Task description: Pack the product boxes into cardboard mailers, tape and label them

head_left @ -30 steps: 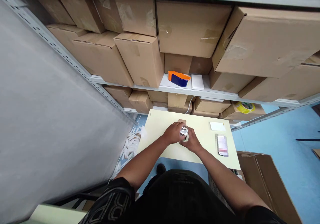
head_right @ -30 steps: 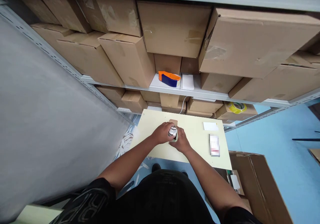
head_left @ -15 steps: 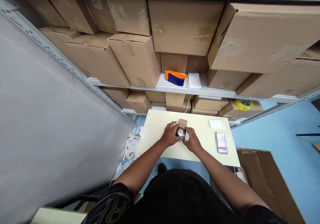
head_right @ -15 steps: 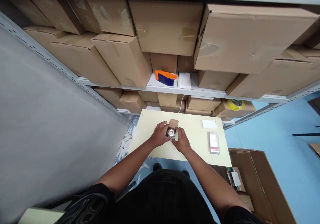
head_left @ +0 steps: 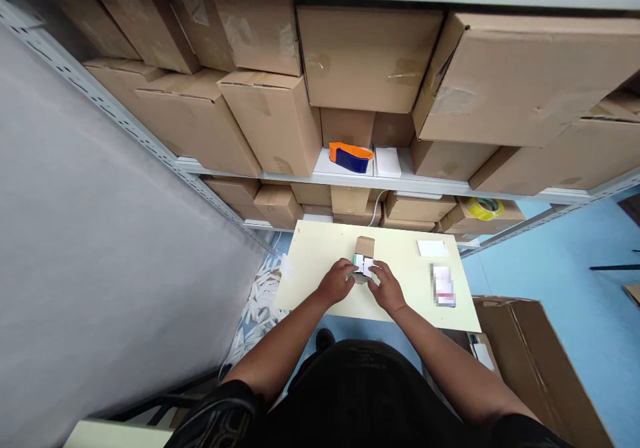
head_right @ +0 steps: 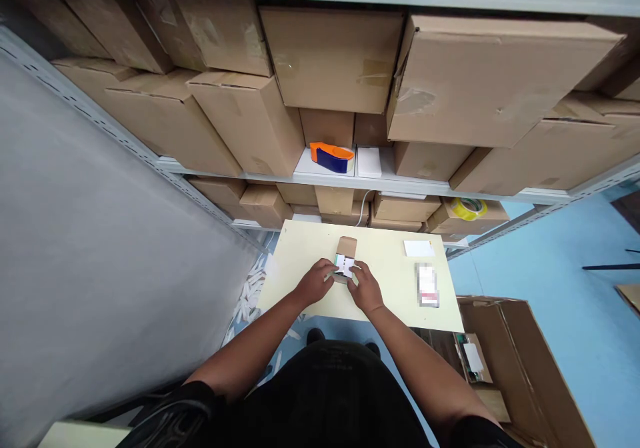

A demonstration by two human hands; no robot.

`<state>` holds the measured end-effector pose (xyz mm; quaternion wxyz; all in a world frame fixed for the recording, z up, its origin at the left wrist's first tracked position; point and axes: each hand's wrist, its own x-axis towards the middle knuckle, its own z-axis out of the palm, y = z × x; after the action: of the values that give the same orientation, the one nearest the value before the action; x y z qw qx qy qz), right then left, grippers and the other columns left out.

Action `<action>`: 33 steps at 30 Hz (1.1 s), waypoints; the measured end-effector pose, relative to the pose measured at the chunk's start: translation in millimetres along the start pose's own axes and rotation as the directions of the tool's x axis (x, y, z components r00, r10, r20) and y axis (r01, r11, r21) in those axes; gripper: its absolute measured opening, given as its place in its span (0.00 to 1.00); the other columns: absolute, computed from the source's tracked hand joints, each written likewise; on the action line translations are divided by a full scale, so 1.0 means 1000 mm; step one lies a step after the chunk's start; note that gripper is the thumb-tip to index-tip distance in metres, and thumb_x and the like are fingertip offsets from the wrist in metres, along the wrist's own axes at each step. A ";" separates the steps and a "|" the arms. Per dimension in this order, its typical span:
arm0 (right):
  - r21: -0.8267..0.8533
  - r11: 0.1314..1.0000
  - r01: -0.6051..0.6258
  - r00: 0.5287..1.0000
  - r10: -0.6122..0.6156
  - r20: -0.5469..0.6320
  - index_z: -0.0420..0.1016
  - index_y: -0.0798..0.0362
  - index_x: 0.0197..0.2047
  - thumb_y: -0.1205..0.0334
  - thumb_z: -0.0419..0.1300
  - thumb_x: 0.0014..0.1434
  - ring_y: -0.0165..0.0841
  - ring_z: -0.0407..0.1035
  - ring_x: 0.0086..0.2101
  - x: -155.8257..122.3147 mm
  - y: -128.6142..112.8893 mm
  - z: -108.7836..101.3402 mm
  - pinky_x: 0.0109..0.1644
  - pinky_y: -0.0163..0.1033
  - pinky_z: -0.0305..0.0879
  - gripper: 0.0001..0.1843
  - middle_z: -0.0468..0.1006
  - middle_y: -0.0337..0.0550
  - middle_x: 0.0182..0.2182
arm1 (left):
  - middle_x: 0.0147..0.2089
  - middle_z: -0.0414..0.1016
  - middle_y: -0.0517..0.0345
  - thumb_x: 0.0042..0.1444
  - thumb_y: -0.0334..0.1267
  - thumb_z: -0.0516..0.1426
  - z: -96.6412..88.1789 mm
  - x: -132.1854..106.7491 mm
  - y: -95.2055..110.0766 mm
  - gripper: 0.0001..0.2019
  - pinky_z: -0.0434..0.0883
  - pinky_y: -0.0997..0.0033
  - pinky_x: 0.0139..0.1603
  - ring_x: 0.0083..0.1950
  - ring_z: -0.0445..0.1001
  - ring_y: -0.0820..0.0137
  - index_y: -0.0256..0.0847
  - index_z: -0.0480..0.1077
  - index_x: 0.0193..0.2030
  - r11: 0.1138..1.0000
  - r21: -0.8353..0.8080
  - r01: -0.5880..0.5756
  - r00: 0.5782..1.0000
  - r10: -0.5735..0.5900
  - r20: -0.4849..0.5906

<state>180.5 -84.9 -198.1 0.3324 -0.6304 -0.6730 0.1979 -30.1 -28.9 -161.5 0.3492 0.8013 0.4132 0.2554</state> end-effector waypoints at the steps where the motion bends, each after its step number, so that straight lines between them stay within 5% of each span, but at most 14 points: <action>1: -0.027 0.999 0.033 0.999 -0.033 0.011 0.75 0.49 0.55 0.63 0.57 0.64 0.44 0.74 0.55 0.000 0.000 -0.001 0.57 0.52 0.76 0.17 0.71 0.53 0.62 | 0.51 0.74 0.49 0.60 0.31 0.56 -0.003 0.005 -0.001 0.13 0.73 0.56 0.62 0.56 0.74 0.61 0.41 0.78 0.48 1.000 0.005 0.010 1.000 -0.010 0.002; 4: -0.085 0.994 0.070 0.997 -0.067 0.033 0.76 0.50 0.56 0.63 0.56 0.66 0.44 0.74 0.55 0.000 -0.002 -0.001 0.56 0.52 0.77 0.17 0.70 0.53 0.62 | 0.52 0.75 0.49 0.59 0.32 0.57 -0.010 0.031 -0.003 0.09 0.72 0.55 0.62 0.56 0.74 0.60 0.40 0.77 0.44 0.986 -0.053 0.157 0.987 -0.158 -0.021; 7: -0.114 0.991 0.072 0.997 -0.069 0.027 0.76 0.50 0.57 0.63 0.55 0.67 0.43 0.74 0.55 -0.002 -0.002 -0.001 0.55 0.51 0.77 0.17 0.71 0.53 0.63 | 0.56 0.76 0.47 0.59 0.34 0.58 -0.014 0.064 -0.004 0.16 0.74 0.56 0.57 0.55 0.76 0.60 0.40 0.73 0.54 0.938 -0.142 0.316 0.946 -0.323 -0.030; 11: -0.095 0.995 0.034 0.999 -0.033 0.013 0.77 0.49 0.55 0.63 0.56 0.67 0.44 0.75 0.55 -0.001 -0.003 -0.001 0.55 0.52 0.77 0.16 0.71 0.52 0.63 | 0.49 0.81 0.52 0.61 0.35 0.56 -0.017 0.085 0.001 0.19 0.77 0.64 0.49 0.47 0.80 0.65 0.41 0.70 0.59 0.917 -0.217 0.336 0.942 -0.331 0.058; 15: -0.004 0.999 -0.040 0.999 0.040 -0.001 0.75 0.50 0.53 0.64 0.56 0.64 0.40 0.77 0.47 0.001 -0.007 0.001 0.52 0.51 0.77 0.15 0.72 0.53 0.61 | 0.54 0.78 0.51 0.60 0.38 0.59 -0.025 0.061 0.005 0.20 0.76 0.62 0.54 0.53 0.78 0.64 0.43 0.72 0.59 0.961 -0.238 0.142 0.989 -0.128 0.073; 18: 0.097 0.984 -0.150 0.988 0.152 -0.009 0.71 0.49 0.53 0.63 0.57 0.61 0.36 0.78 0.39 0.001 -0.009 0.004 0.48 0.48 0.78 0.17 0.77 0.49 0.55 | 0.55 0.76 0.50 0.55 0.35 0.63 -0.025 0.037 0.000 0.16 0.74 0.57 0.60 0.58 0.74 0.61 0.43 0.77 0.52 0.993 -0.107 -0.058 0.995 0.066 0.080; 21: 0.145 0.956 -0.254 0.966 0.259 -0.013 0.69 0.47 0.52 0.61 0.59 0.58 0.37 0.78 0.37 0.001 -0.010 0.006 0.45 0.48 0.77 0.17 0.80 0.44 0.46 | 0.54 0.76 0.50 0.57 0.32 0.62 -0.019 0.024 -0.009 0.12 0.72 0.53 0.63 0.58 0.73 0.60 0.43 0.78 0.49 0.992 0.061 -0.107 0.992 0.103 0.069; 25: 0.173 0.954 -0.244 0.969 0.247 0.005 0.69 0.47 0.49 0.60 0.58 0.57 0.37 0.78 0.37 0.001 -0.011 0.004 0.46 0.48 0.77 0.16 0.80 0.45 0.47 | 0.53 0.77 0.50 0.64 0.33 0.57 -0.012 0.024 -0.012 0.11 0.73 0.54 0.61 0.57 0.73 0.60 0.42 0.78 0.50 0.974 0.174 -0.144 0.988 0.131 0.083; 33: 0.175 0.952 -0.249 0.968 0.252 0.007 0.71 0.47 0.50 0.58 0.59 0.57 0.38 0.78 0.36 0.006 -0.015 -0.001 0.44 0.47 0.77 0.16 0.81 0.42 0.39 | 0.55 0.77 0.49 0.59 0.31 0.62 -0.017 0.027 -0.014 0.15 0.73 0.52 0.62 0.59 0.72 0.59 0.43 0.77 0.53 0.968 0.155 -0.199 0.978 0.185 0.097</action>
<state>170.4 -81.5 -186.1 0.3638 -0.6807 -0.5650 0.2918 -34.2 5.3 -158.0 0.2726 0.8732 0.3386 0.2203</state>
